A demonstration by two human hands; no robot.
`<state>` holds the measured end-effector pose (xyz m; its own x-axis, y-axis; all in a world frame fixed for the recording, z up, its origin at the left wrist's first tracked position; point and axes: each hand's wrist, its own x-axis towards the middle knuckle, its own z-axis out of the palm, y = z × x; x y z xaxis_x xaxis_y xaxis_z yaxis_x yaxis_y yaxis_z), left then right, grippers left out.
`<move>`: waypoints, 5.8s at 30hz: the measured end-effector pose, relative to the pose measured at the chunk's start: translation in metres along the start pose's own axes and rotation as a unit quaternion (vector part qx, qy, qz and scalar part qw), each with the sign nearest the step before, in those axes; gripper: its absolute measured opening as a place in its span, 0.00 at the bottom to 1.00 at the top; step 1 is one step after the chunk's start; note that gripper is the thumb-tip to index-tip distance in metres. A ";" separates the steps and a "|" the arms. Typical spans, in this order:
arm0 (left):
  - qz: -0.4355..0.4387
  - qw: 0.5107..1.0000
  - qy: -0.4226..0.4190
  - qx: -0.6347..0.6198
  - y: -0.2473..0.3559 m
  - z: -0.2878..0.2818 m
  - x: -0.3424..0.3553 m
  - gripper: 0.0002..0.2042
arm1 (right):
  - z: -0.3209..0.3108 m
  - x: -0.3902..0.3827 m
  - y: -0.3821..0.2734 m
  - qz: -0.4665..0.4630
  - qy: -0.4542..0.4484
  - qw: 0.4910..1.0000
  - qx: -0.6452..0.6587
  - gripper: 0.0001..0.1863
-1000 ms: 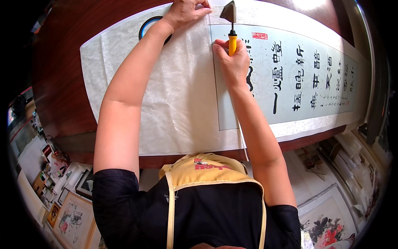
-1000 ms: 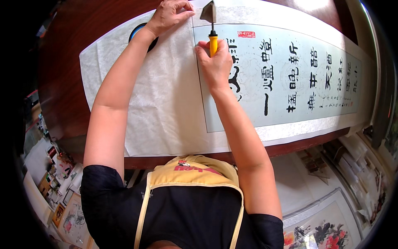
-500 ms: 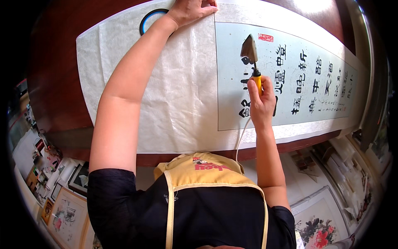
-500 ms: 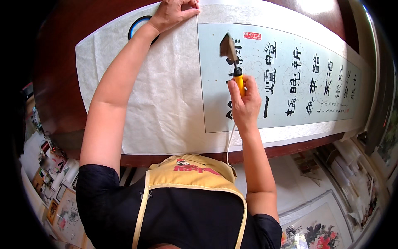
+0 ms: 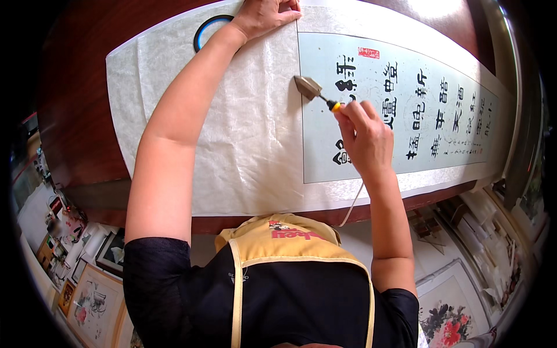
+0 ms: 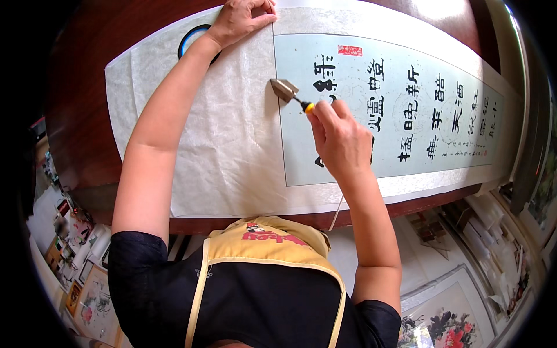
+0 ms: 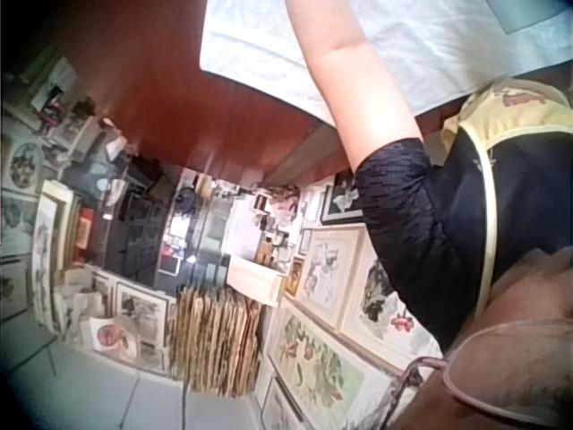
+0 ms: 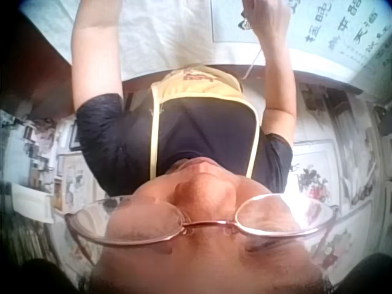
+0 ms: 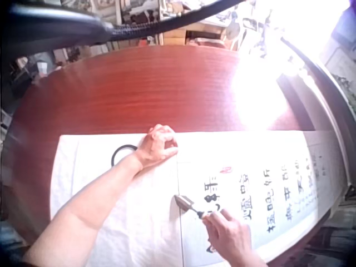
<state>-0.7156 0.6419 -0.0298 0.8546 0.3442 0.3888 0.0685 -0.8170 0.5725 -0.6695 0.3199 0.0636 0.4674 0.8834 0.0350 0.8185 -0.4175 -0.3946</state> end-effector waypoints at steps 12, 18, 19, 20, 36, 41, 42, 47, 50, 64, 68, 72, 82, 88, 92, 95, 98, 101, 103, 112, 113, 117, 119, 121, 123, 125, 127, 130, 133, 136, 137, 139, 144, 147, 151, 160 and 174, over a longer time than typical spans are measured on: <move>-0.008 1.000 -0.002 -0.013 0.003 -0.003 0.000 0.07 | 0.011 0.065 0.010 -0.013 0.072 0.997 -0.012 0.10; -0.009 1.000 -0.007 -0.009 0.002 -0.002 0.000 0.07 | 0.012 0.069 0.011 -0.006 0.057 0.998 -0.020 0.10; -0.009 1.000 -0.011 -0.007 0.001 -0.001 0.000 0.07 | 0.012 0.069 0.011 -0.005 0.056 0.998 -0.021 0.10; -0.009 1.000 -0.015 -0.006 0.001 -0.001 0.000 0.07 | 0.012 0.069 0.010 -0.006 0.056 0.998 -0.020 0.10; -0.020 1.000 -0.016 -0.005 0.003 -0.001 0.000 0.07 | -0.001 0.079 -0.002 0.009 0.018 0.999 -0.036 0.10; -0.018 0.999 -0.016 -0.032 0.003 -0.002 -0.001 0.07 | -0.021 0.099 -0.017 0.010 -0.027 0.995 -0.098 0.08; -0.020 0.998 -0.021 -0.050 -0.002 -0.002 -0.002 0.07 | -0.024 0.104 -0.020 0.002 -0.033 0.994 -0.107 0.07; -0.092 0.985 -0.015 -0.143 0.017 -0.013 -0.019 0.06 | -0.027 0.110 -0.028 0.010 -0.059 0.991 -0.124 0.06; -0.264 0.894 0.058 -0.357 0.044 -0.035 -0.049 0.08 | -0.019 0.095 -0.016 0.003 -0.023 0.996 -0.086 0.07; -0.271 0.943 -0.058 0.183 0.041 -0.073 -0.122 0.16 | 0.021 0.100 -0.015 0.034 0.033 0.999 -0.023 0.10; -0.273 0.942 -0.099 0.171 0.045 -0.080 -0.116 0.12 | 0.012 0.071 -0.017 0.041 -0.015 0.999 -0.003 0.11; -0.242 0.950 -0.098 0.170 0.050 -0.089 -0.126 0.11 | 0.002 0.001 -0.026 0.044 -0.043 0.998 0.014 0.10; -0.371 0.681 0.021 -0.631 0.157 -0.102 -0.155 0.11 | -0.008 -0.221 0.024 0.314 0.110 0.858 0.391 0.06; -0.309 0.590 -0.039 -0.745 0.222 -0.049 -0.183 0.09 | -0.032 -0.307 0.075 0.381 0.399 0.642 0.532 0.07; -0.320 0.641 -0.089 -0.691 0.307 0.006 -0.181 0.06 | -0.051 -0.368 0.145 0.399 0.522 0.528 0.539 0.10; -0.352 0.572 -0.143 -0.727 0.375 0.055 -0.180 0.06 | -0.063 -0.416 0.207 0.420 0.557 0.465 0.545 0.11; -0.398 0.520 -0.174 -0.735 0.473 0.116 -0.169 0.06 | -0.072 -0.457 0.285 0.441 0.568 0.445 0.534 0.12; -0.406 0.550 -0.266 -0.680 0.549 0.169 -0.154 0.05 | -0.078 -0.486 0.346 0.459 0.558 0.417 0.552 0.12; -0.397 0.558 -0.311 -0.660 0.587 0.193 -0.141 0.06 | -0.098 -0.495 0.391 0.462 0.550 0.407 0.564 0.13; -0.382 0.645 -0.327 -0.575 0.629 0.245 -0.087 0.05 | -0.094 -0.430 0.617 0.444 0.512 0.281 0.680 0.10; -0.388 0.657 -0.323 -0.559 0.628 0.248 -0.081 0.05 | -0.087 -0.416 0.638 0.435 0.507 0.250 0.701 0.11; -0.320 0.760 -0.317 -0.467 0.626 0.263 -0.052 0.05 | -0.092 -0.355 0.701 0.488 0.478 0.217 0.697 0.17; -0.336 0.759 -0.325 -0.453 0.629 0.274 -0.030 0.05 | -0.080 -0.351 0.729 0.461 0.516 0.162 0.704 0.14; -0.341 0.758 -0.314 -0.459 0.624 0.282 -0.017 0.05 | -0.074 -0.338 0.752 0.435 0.532 0.124 0.716 0.14; -0.341 0.761 -0.321 -0.450 0.621 0.286 0.000 0.05 | -0.069 -0.329 0.767 0.433 0.532 0.112 0.720 0.14; -0.347 0.764 -0.318 -0.441 0.623 0.289 0.015 0.05 | -0.066 -0.327 0.778 0.438 0.525 0.111 0.721 0.14; -0.355 0.766 -0.314 -0.434 0.632 0.300 0.031 0.05 | -0.066 -0.333 0.789 0.448 0.519 0.119 0.718 0.14; -0.364 0.769 -0.284 -0.442 0.651 0.320 0.050 0.05 | -0.068 -0.355 0.806 0.481 0.506 0.146 0.701 0.15; -0.317 0.810 -0.251 -0.425 0.659 0.345 0.059 0.04 | -0.077 -0.397 0.821 0.579 0.491 0.240 0.606 0.15; -0.278 0.881 -0.155 -0.350 0.664 0.375 0.061 0.07 | -0.105 -0.439 0.820 0.615 0.539 0.458 0.350 0.15; -0.196 0.941 -0.109 -0.253 0.655 0.390 0.064 0.07 | -0.129 -0.448 0.815 0.571 0.562 0.518 0.300 0.13; -0.062 0.998 -0.010 -0.025 0.637 0.408 0.075 0.08 | -0.190 -0.452 0.788 0.495 0.539 0.613 0.297 0.11; -0.053 0.953 0.192 0.227 0.555 0.419 0.093 0.07 | -0.259 -0.441 0.767 0.381 0.323 0.743 0.446 0.10; -0.138 0.916 0.228 0.300 0.490 0.394 0.066 0.07 | -0.271 -0.410 0.749 0.373 0.332 0.669 0.551 0.15; -0.123 0.885 0.205 0.399 0.428 0.350 0.034 0.08 | -0.274 -0.392 0.751 0.413 0.294 0.542 0.670 0.17; -0.181 0.932 0.119 0.290 0.315 0.296 -0.005 0.07 | -0.272 -0.355 0.743 0.450 0.354 0.664 0.481 0.26; -0.197 0.940 0.074 0.267 0.318 0.280 -0.014 0.06 | -0.282 -0.147 0.830 0.407 0.263 0.843 0.231 0.20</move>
<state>-0.5615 0.2475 -0.0556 0.6304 0.6973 0.3411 0.6476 -0.7147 0.2641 0.0349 -0.2168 -0.0095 0.9950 0.0753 -0.0660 -0.0071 -0.6049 -0.7963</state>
